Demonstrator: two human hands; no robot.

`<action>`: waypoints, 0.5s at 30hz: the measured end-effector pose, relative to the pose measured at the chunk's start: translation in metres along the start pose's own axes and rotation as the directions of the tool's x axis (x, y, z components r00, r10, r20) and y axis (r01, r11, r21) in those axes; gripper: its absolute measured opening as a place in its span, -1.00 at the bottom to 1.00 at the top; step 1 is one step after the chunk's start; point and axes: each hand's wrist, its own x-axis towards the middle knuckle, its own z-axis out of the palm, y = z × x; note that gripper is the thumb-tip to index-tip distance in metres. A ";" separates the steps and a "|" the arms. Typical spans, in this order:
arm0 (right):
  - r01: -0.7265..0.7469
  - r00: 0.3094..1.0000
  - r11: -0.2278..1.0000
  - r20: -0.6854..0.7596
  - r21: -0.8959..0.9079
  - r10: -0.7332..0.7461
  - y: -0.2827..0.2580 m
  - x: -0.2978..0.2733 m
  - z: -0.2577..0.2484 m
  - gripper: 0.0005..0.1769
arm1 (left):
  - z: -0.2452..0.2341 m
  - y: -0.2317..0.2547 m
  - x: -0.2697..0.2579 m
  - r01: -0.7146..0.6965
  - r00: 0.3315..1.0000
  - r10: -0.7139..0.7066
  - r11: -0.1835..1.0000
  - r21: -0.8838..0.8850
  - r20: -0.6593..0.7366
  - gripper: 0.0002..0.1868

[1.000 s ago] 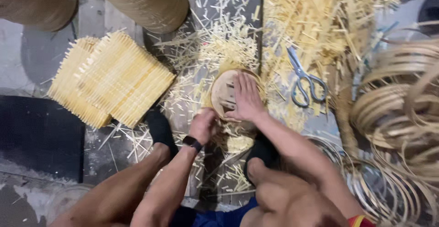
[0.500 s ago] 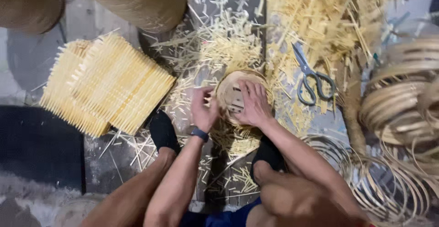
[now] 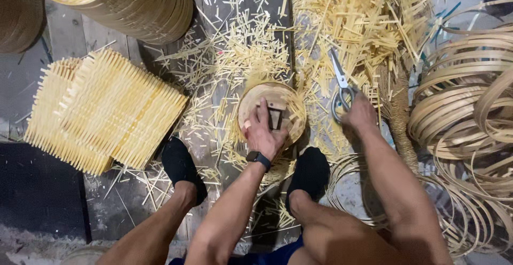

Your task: The person sits on the floor and repeatedly places a square bamboo weave onto a circular wooden mold, then uses shears to trim the excess bamboo strips around the edge. After each trim, the person flips the mold, stacks the finished circular piece, and repeats the process with a new square weave.

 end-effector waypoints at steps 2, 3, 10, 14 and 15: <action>-0.030 0.993 0.997 0.118 0.076 0.020 0.000 -0.008 -0.008 -0.38 | 0.009 0.005 0.008 0.172 0.977 -0.187 0.975 -0.138 -0.099 0.22; -0.049 0.984 0.993 0.177 0.112 0.028 -0.002 -0.013 -0.012 -0.53 | 0.013 0.008 0.010 0.252 0.950 -0.283 0.944 -0.212 -0.135 0.22; 0.463 0.883 0.554 -0.412 0.692 -0.224 -0.054 -0.161 0.030 -0.73 | 0.019 0.004 0.007 0.289 0.945 -0.265 0.951 0.109 -0.191 0.27; 0.047 0.977 0.668 0.106 0.742 -0.186 -0.087 -0.168 0.033 -0.73 | 0.014 0.004 0.007 0.306 0.949 -0.292 0.943 0.131 -0.119 0.34; -0.014 0.978 0.658 0.146 0.753 -0.146 -0.087 -0.164 0.035 -0.73 | 0.013 0.003 0.007 0.334 0.942 -0.326 0.935 0.124 -0.074 0.34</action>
